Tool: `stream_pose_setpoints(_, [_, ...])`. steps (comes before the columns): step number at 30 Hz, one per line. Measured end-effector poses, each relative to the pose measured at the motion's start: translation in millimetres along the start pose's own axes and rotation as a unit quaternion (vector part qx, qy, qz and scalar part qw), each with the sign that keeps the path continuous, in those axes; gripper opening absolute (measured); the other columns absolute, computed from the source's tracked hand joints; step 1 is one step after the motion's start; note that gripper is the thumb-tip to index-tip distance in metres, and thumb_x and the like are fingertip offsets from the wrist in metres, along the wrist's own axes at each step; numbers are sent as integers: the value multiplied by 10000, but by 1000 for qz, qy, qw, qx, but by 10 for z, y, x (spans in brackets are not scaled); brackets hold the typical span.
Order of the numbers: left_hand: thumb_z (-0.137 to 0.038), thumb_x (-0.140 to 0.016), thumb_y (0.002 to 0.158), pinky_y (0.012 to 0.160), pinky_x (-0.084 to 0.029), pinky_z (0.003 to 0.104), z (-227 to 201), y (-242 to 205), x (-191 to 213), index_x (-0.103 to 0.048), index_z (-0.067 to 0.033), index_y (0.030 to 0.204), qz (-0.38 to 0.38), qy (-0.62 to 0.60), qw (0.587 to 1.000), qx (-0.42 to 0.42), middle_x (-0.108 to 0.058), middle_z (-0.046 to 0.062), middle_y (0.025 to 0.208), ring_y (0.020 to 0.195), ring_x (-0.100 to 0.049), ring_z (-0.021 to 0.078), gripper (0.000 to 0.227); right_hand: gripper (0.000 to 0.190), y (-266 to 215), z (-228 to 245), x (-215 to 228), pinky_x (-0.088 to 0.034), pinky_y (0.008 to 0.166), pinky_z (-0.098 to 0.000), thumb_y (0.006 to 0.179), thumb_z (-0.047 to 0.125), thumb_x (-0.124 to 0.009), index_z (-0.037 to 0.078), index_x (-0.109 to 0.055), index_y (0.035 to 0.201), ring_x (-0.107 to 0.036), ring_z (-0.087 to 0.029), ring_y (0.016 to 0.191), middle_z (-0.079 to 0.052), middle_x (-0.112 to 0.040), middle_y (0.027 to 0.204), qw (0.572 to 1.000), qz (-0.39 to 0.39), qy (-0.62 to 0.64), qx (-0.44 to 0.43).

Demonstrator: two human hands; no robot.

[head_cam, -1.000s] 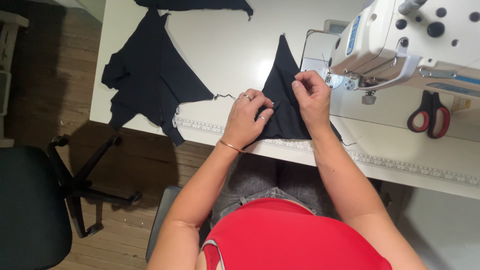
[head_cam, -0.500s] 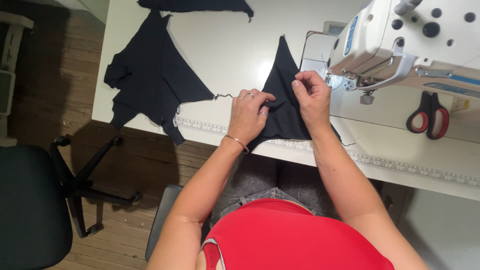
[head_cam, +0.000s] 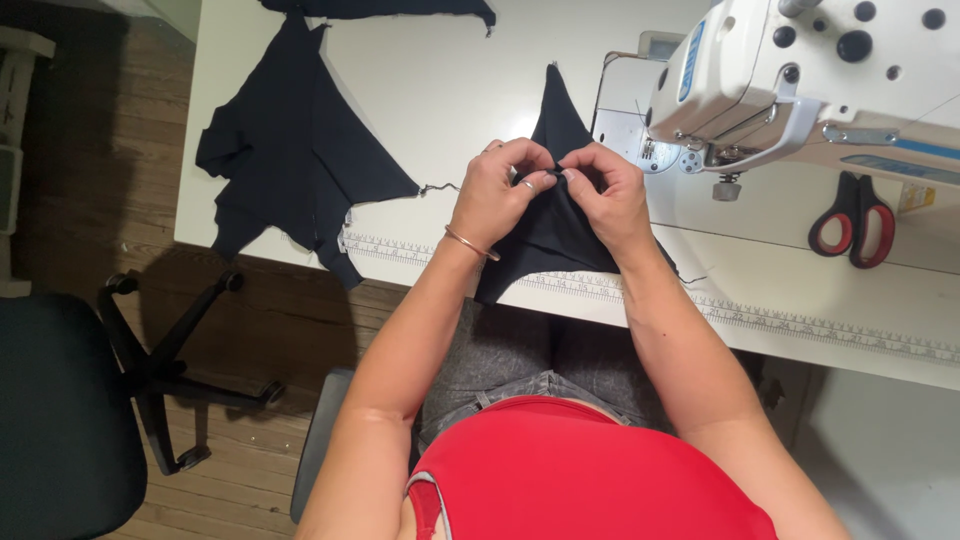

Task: Arranging and trimming black fabric pieces on a sewing table using scissors

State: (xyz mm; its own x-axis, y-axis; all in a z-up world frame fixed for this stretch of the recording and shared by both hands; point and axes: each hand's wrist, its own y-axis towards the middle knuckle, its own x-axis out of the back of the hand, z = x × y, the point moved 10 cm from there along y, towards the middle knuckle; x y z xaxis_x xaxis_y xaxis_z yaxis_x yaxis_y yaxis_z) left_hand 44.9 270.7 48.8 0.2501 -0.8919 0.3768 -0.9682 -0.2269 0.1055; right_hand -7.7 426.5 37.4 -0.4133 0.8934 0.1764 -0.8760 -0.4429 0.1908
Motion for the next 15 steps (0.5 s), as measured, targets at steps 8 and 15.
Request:
stream_pose_setpoints(8, [-196,-775,891,821,-535,330,-58,24,75,-755,-198,912,19,2,1000,8,-707,-12,725,774,-646,192,29,62,2,50,-37,-492,685,-285,976,104,-693,70,-743,990,-541,-114,704,-47,-615,743,1000,12,-8,4])
stream_pose_setpoints(15, [-200,-802,851,856,-493,335,-263,46,105,-743,-225,892,43,86,993,-69,-683,-57,708,773,-627,181,75,61,-11,94,-67,-488,654,-299,984,114,-688,77,-729,958,-555,-146,673,-58,-601,721,999,17,-34,30])
